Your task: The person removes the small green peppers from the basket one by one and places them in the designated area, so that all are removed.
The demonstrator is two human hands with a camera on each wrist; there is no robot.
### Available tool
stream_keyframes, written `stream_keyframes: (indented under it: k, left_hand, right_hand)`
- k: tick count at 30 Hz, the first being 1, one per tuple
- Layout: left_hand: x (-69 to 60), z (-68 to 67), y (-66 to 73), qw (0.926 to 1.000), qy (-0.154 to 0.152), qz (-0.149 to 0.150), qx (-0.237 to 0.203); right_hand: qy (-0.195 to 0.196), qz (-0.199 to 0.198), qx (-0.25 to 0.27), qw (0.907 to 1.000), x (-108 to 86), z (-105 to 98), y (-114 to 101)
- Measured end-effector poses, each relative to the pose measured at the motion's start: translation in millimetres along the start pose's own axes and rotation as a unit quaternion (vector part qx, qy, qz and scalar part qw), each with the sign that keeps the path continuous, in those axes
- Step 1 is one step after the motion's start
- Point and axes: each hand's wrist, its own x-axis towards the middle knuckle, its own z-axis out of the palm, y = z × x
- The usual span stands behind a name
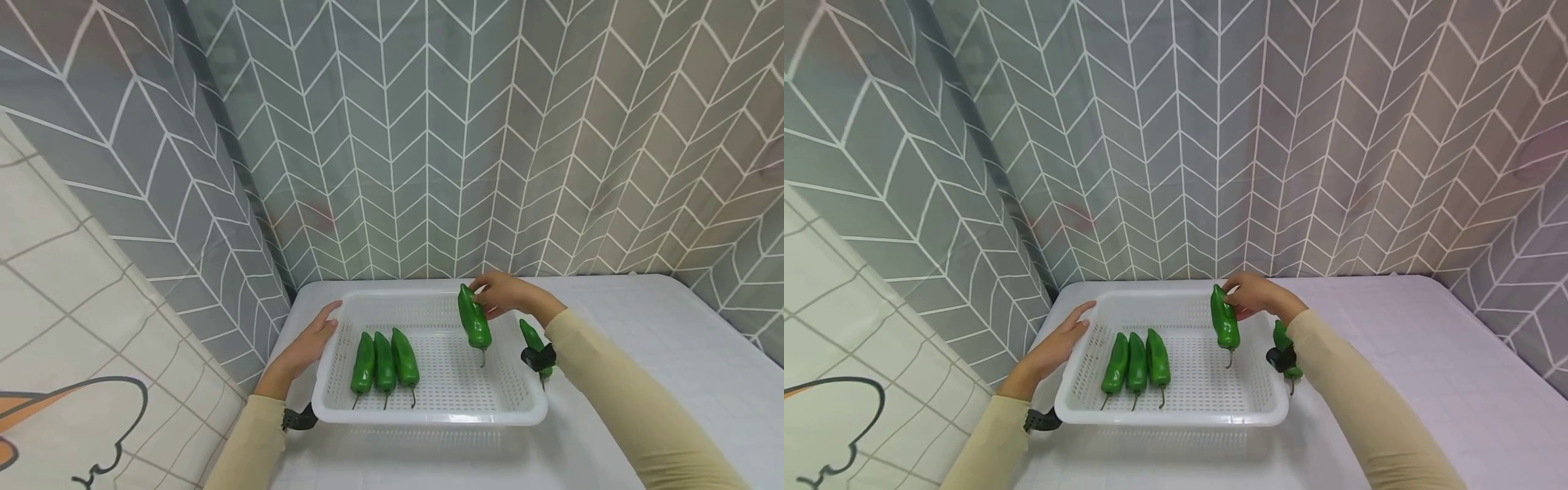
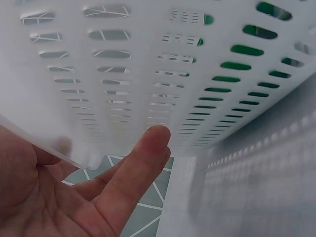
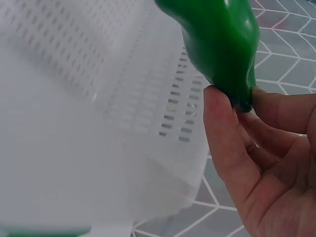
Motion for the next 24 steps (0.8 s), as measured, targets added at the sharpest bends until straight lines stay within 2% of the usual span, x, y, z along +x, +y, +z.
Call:
stream_keyframes:
  k: [8,20,24]
  left_hand:
    - [2.0,0.7,-4.6,1.0,0.003,0.0,0.008]
    - [2.3,1.1,-3.4,1.0,0.003,0.001,0.009]
    - [2.7,1.7,-3.3,0.9999,0.007,-0.007,0.007]
  right_hand:
    - [0.005,-0.001,0.002,1.0,-9.4,-13,2]
    - [0.017,-0.004,-0.01,0.9998,-20.4,-27,10]
    - [0.022,-0.006,-0.01,0.9997,-25.3,-33,17]
